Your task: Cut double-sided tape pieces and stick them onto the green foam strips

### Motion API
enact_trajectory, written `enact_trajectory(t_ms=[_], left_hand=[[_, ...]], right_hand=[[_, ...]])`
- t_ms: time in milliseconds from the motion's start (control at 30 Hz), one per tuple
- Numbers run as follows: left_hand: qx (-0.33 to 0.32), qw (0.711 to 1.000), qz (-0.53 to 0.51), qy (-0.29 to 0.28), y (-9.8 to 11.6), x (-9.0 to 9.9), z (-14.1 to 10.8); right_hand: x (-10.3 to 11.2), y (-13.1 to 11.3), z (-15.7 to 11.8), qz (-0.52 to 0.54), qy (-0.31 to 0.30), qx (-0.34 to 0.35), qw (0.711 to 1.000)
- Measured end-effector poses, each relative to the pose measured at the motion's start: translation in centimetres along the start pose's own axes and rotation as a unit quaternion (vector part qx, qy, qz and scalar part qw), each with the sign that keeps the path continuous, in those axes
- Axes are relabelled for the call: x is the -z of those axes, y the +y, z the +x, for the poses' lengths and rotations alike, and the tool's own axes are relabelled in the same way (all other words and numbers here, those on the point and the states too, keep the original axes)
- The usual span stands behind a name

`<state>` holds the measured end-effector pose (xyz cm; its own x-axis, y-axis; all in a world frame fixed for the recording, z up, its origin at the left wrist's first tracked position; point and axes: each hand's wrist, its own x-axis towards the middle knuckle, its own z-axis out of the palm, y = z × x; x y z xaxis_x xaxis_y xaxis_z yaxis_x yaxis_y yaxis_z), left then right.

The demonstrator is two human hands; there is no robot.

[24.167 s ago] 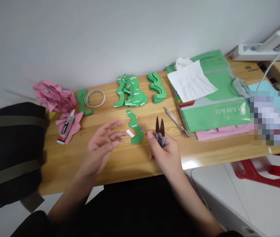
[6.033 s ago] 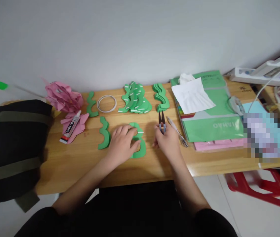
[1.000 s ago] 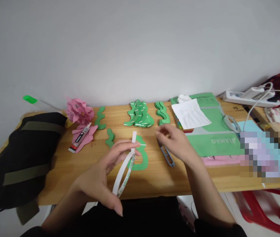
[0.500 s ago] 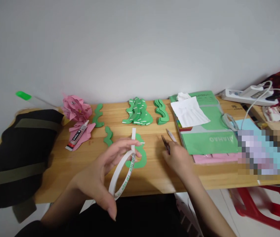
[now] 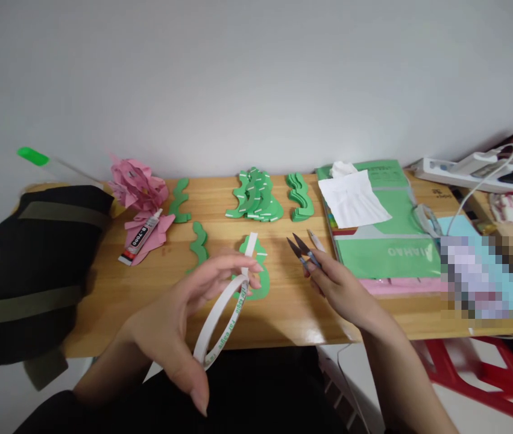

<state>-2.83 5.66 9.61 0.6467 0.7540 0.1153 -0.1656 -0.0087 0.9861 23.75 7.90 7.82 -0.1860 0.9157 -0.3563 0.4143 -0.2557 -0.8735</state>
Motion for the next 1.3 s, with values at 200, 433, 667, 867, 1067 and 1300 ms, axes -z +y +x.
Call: enact_trajectory(t_ms=[200,433,667,867,1067,1300], left_hand=[[0.009,1.0,0.019,0.01,0.4,0.1,-0.1],[0.034,0.997,0.064,-0.003,1.0,-0.1,0.1],[0.007,0.996,0.082,-0.016,1.4,0.1,0.2],[0.018,0.997,0.072,-0.02,1.0,0.0,0.1],[0.015,0.997,0.07,-0.024,0.8,0.0,0.1],[0.018,0.996,0.09,-0.023,0.8,0.4,0.2]], right_hand=[[0.9,-2.0,-1.4,-0.039,-0.007,0.095,0.995],[0.0,-4.8,-2.6,-0.066,-0.033,0.165,0.984],[-0.3,-5.2,-2.0,-0.021,-0.058,0.14,0.988],[-0.4,-5.4,-2.1,-0.007,-0.053,0.107,0.993],[-0.5,-5.0,-2.0,0.027,-0.06,0.108,0.992],[-0.6,-4.9,-2.0,0.028,-0.056,0.108,0.992]])
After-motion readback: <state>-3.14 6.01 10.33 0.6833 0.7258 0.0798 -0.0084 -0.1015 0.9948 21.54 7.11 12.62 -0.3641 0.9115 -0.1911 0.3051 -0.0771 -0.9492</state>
